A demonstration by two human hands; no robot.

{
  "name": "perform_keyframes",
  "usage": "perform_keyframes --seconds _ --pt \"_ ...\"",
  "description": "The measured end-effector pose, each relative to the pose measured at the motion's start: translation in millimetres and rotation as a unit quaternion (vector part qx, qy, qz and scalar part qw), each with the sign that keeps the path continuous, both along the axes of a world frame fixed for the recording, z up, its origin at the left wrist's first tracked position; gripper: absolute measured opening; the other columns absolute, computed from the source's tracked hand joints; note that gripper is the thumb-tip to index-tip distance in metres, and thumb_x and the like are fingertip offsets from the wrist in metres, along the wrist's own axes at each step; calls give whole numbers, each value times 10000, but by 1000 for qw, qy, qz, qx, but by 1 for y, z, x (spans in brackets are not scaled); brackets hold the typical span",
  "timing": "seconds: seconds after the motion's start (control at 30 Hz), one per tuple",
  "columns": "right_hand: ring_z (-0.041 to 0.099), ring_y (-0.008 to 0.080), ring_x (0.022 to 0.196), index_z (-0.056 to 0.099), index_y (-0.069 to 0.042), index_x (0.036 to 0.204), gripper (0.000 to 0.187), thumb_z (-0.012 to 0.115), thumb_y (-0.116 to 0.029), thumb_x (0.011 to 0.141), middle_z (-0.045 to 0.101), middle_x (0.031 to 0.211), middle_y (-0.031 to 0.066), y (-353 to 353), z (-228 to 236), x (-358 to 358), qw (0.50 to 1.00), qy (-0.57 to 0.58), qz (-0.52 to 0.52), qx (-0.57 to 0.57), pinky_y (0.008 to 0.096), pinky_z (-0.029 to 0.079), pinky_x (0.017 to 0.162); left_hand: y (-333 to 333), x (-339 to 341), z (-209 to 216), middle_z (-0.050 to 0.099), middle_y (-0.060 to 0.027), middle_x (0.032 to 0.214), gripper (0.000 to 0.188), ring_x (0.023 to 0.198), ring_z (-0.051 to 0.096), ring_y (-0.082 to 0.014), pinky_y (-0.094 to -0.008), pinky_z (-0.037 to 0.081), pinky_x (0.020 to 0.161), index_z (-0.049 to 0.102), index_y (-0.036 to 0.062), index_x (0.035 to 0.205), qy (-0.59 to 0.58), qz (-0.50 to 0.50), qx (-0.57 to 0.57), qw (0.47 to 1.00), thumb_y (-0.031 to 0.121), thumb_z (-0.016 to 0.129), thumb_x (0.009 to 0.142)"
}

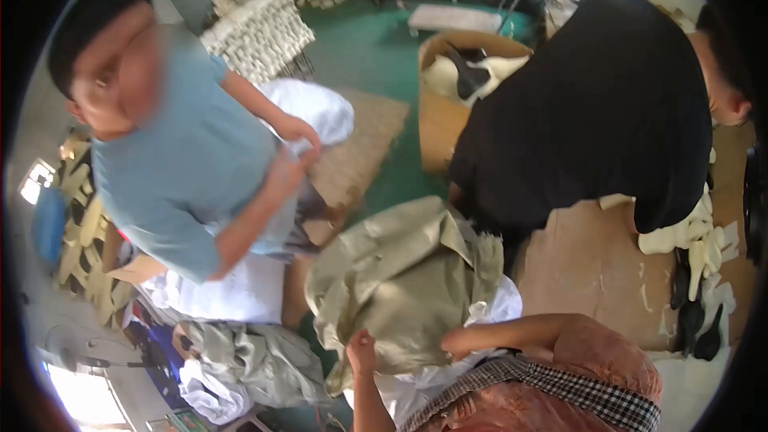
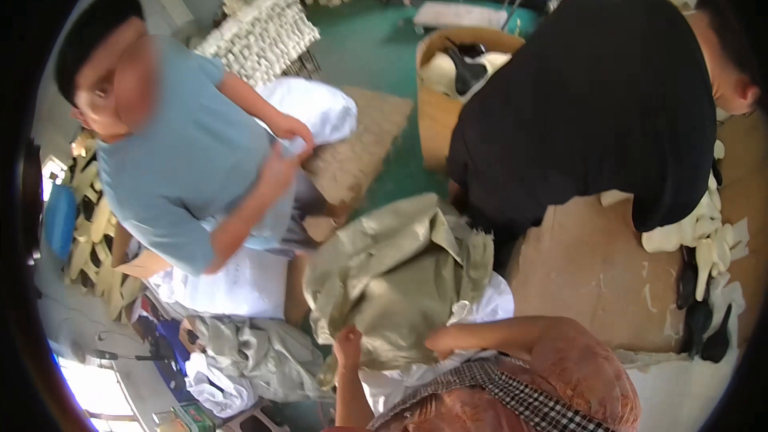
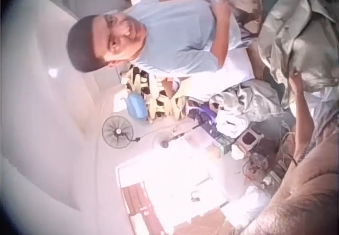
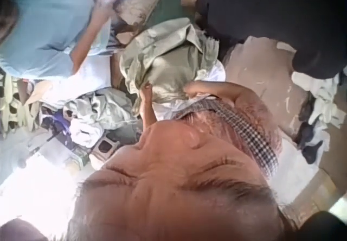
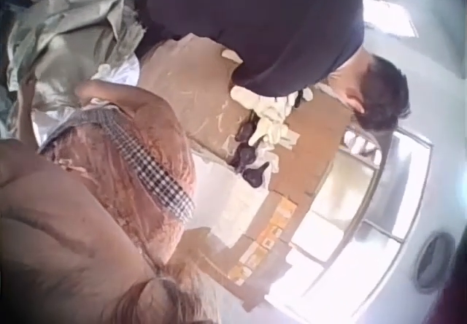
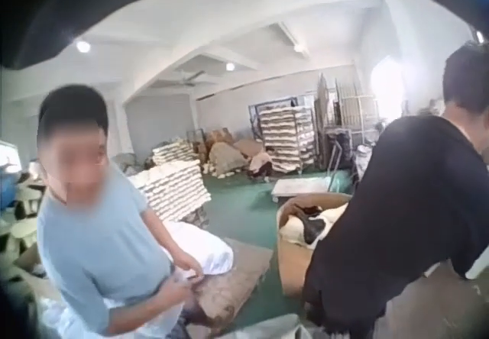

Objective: Organizing and preparing foam bicycle seat cushions on a workbench in a factory setting.

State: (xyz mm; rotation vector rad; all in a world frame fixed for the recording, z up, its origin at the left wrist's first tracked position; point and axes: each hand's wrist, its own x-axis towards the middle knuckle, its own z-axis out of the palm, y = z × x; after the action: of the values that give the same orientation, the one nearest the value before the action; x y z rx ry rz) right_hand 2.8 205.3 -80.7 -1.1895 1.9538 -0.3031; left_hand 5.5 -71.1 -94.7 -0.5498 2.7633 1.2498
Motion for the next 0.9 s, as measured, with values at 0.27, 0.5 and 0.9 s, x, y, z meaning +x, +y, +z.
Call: perform_keyframes --seconds 0.27,0.5,0.9 --pt "551 320 846 567 -52 883 192 613 -176 743 542 869 135 3 35 -86 922 141 -281 -224 431 460 705 42 -43 -15 616 -144 1063 326 939 589 -294 -363 472 820 642 46 1018 -39 -104 -72 991 184 647 722" --pt "502 315 1036 453 -134 1277 528 610 -220 780 494 1125 123 66 -8 -86 949 169 -236 -127 420 438 838 -18 -67 53 648 -89 775 161 685 596 -178 -314 480 666 658 53 941 -40 -59 -56 996 141 583 828" --pt "523 348 1054 535 -91 1174 427 617 -198 769 571 1097 177 40 54 -109 918 118 -364 -108 415 432 895 -44 -37 40 668 -140 822 205 768 646 -217 -314 492 723 660 25 908 108 -13 68 992 157 641 751"
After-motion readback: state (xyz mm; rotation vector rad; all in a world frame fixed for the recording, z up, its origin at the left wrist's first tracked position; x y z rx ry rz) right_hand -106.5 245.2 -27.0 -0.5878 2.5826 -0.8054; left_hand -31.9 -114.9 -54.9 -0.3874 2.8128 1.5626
